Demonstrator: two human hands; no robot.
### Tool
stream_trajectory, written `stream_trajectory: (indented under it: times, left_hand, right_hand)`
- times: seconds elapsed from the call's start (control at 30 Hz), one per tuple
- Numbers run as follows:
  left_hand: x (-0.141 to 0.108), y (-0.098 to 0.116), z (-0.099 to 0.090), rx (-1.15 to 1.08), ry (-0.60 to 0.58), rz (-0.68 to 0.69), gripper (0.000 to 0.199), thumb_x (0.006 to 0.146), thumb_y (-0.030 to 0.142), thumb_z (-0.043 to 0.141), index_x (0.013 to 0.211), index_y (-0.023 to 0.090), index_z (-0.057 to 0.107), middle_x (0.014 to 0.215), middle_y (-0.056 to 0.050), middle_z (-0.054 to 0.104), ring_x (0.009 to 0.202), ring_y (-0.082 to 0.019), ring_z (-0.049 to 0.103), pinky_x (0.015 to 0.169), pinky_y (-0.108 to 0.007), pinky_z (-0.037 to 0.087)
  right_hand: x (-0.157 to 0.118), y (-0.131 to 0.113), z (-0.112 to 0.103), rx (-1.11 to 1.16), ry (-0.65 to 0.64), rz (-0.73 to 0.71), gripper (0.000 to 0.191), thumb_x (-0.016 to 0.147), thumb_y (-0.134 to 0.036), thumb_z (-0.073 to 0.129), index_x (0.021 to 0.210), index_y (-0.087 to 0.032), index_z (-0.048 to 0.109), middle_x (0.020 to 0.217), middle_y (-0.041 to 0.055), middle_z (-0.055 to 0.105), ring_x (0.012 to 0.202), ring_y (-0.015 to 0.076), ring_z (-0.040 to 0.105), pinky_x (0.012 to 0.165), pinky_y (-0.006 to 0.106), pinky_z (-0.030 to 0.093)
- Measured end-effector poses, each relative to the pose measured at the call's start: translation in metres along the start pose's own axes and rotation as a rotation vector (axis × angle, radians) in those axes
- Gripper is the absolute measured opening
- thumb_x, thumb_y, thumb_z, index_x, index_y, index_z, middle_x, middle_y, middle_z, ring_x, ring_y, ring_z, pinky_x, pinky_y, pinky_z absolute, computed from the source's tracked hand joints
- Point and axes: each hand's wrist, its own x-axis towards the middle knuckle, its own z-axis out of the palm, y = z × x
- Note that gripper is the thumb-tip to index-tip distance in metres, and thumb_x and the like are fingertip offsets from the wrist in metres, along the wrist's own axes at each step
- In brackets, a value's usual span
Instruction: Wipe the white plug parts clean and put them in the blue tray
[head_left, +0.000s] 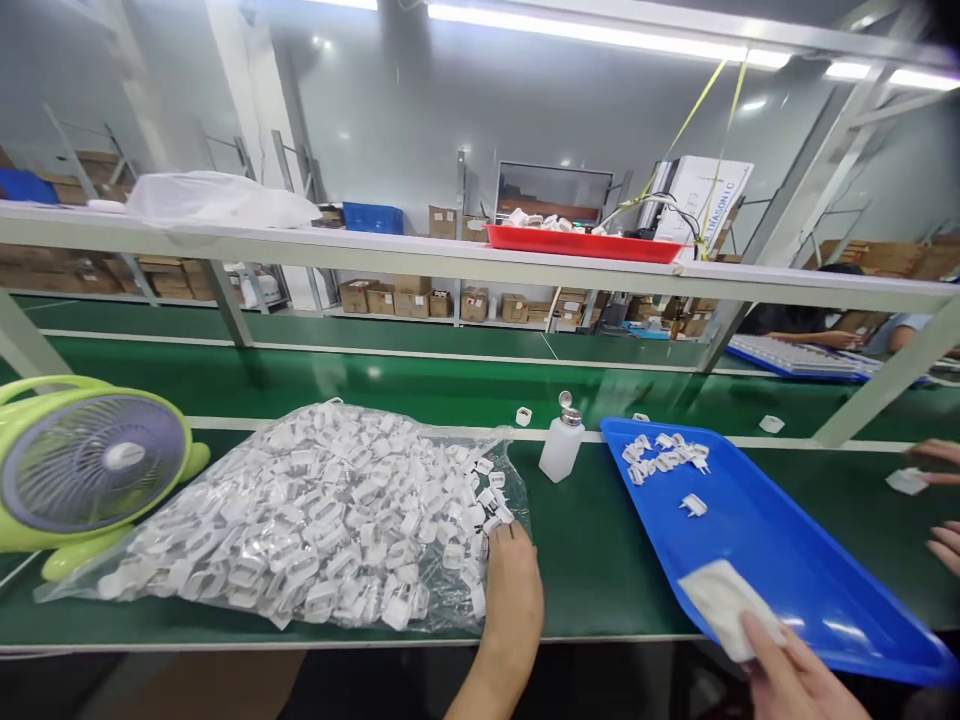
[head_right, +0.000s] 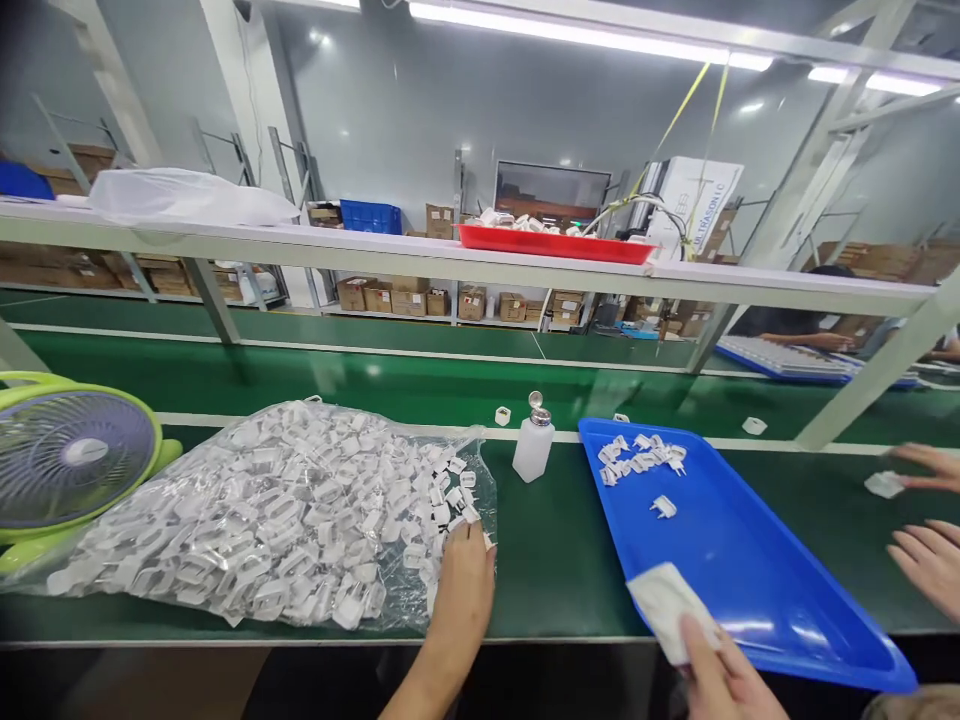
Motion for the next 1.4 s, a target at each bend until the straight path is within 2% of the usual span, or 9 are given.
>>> stream_trajectory:
  times: [0.03, 0.1, 0.23, 0.33, 0.47, 0.67, 0.83, 1.1, 1.4]
  left_hand:
    - [0.000, -0.008, -0.002, 0.028, -0.013, -0.018, 0.041, 0.084, -0.005, 0.044, 0.117, 0.008, 0.064, 0.108, -0.019, 0.064, 0.110, -0.034, 0.060, 0.094, -0.048, 0.049]
    - [-0.001, -0.017, -0.002, 0.062, -0.050, -0.021, 0.041, 0.081, -0.008, 0.043, 0.111, 0.006, 0.066, 0.102, -0.018, 0.065, 0.100, -0.031, 0.063, 0.086, -0.043, 0.050]
    - [-0.007, -0.017, 0.004, 0.037, -0.136, 0.058, 0.046, 0.076, -0.012, 0.046, 0.105, 0.014, 0.070, 0.097, -0.011, 0.070, 0.090, -0.023, 0.067, 0.081, -0.033, 0.051]
    - [-0.015, -0.014, 0.009, -0.007, -0.181, 0.103, 0.046, 0.077, -0.006, 0.053, 0.113, 0.017, 0.069, 0.106, -0.011, 0.072, 0.096, -0.025, 0.067, 0.087, -0.037, 0.053]
    - [-0.022, -0.010, 0.013, -0.067, -0.230, 0.145, 0.039, 0.082, 0.001, 0.055, 0.114, 0.017, 0.069, 0.108, -0.011, 0.072, 0.100, -0.026, 0.068, 0.092, -0.042, 0.054]
    - [-0.021, -0.010, 0.016, -0.131, -0.263, 0.210, 0.042, 0.087, -0.001, 0.043, 0.110, 0.020, 0.071, 0.098, -0.007, 0.071, 0.092, -0.022, 0.070, 0.084, -0.036, 0.057]
    - [-0.019, -0.013, 0.016, -0.138, -0.262, 0.236, 0.041, 0.086, 0.001, 0.048, 0.114, 0.019, 0.071, 0.097, -0.008, 0.074, 0.091, -0.022, 0.070, 0.084, -0.037, 0.058]
    - [-0.015, -0.013, 0.016, -0.117, -0.242, 0.224, 0.036, 0.085, 0.007, 0.053, 0.111, 0.019, 0.075, 0.092, -0.008, 0.075, 0.078, -0.022, 0.069, 0.076, -0.037, 0.056]
    - [-0.019, -0.005, 0.012, -0.139, -0.240, 0.155, 0.035, 0.083, 0.005, 0.052, 0.105, 0.018, 0.077, 0.094, -0.008, 0.077, 0.085, -0.023, 0.070, 0.082, -0.036, 0.055]
  right_hand:
    - [-0.006, 0.001, 0.017, -0.021, -0.132, 0.014, 0.067, 0.074, -0.061, 0.075, 0.122, -0.015, 0.070, 0.091, 0.0113, 0.079, 0.077, 0.0325, 0.076, 0.065, 0.044, 0.063]
    - [-0.016, 0.002, 0.049, -0.048, -0.260, 0.003, 0.063, 0.079, -0.061, 0.071, 0.117, -0.010, 0.071, 0.086, 0.0115, 0.080, 0.073, 0.0303, 0.076, 0.068, 0.042, 0.063]
    - [-0.021, 0.009, 0.081, -0.162, -0.353, -0.138, 0.053, 0.085, -0.058, 0.067, 0.112, -0.013, 0.076, 0.099, 0.0136, 0.080, 0.094, 0.0319, 0.075, 0.083, 0.040, 0.060]
    - [-0.024, 0.020, 0.081, -0.264, -0.383, -0.279, 0.044, 0.091, -0.053, 0.062, 0.116, -0.019, 0.076, 0.108, 0.0134, 0.076, 0.103, 0.0318, 0.070, 0.090, 0.043, 0.056]
    - [-0.040, 0.033, 0.079, -0.348, -0.507, -0.396, 0.034, 0.099, -0.041, 0.053, 0.120, -0.024, 0.074, 0.104, 0.0108, 0.072, 0.097, 0.0267, 0.069, 0.089, 0.042, 0.055]
    - [-0.062, 0.043, 0.085, -0.372, -0.658, -0.501, 0.041, 0.103, -0.029, 0.041, 0.137, -0.025, 0.064, 0.099, 0.0090, 0.067, 0.089, 0.0214, 0.069, 0.083, 0.035, 0.058]
    - [-0.051, 0.040, 0.094, -0.375, -0.718, -0.514, 0.040, 0.105, -0.027, 0.038, 0.136, -0.024, 0.063, 0.102, 0.0092, 0.066, 0.092, 0.0211, 0.068, 0.084, 0.034, 0.056]
    - [-0.022, 0.017, 0.114, -0.385, -0.803, -0.501, 0.035, 0.106, -0.032, 0.040, 0.119, -0.026, 0.072, 0.087, 0.0035, 0.067, 0.080, 0.0189, 0.065, 0.074, 0.031, 0.052]
    - [-0.059, 0.041, 0.086, -0.382, -0.716, -0.471, 0.044, 0.104, -0.035, 0.037, 0.133, -0.021, 0.067, 0.090, 0.0084, 0.063, 0.083, 0.0227, 0.063, 0.078, 0.036, 0.053]
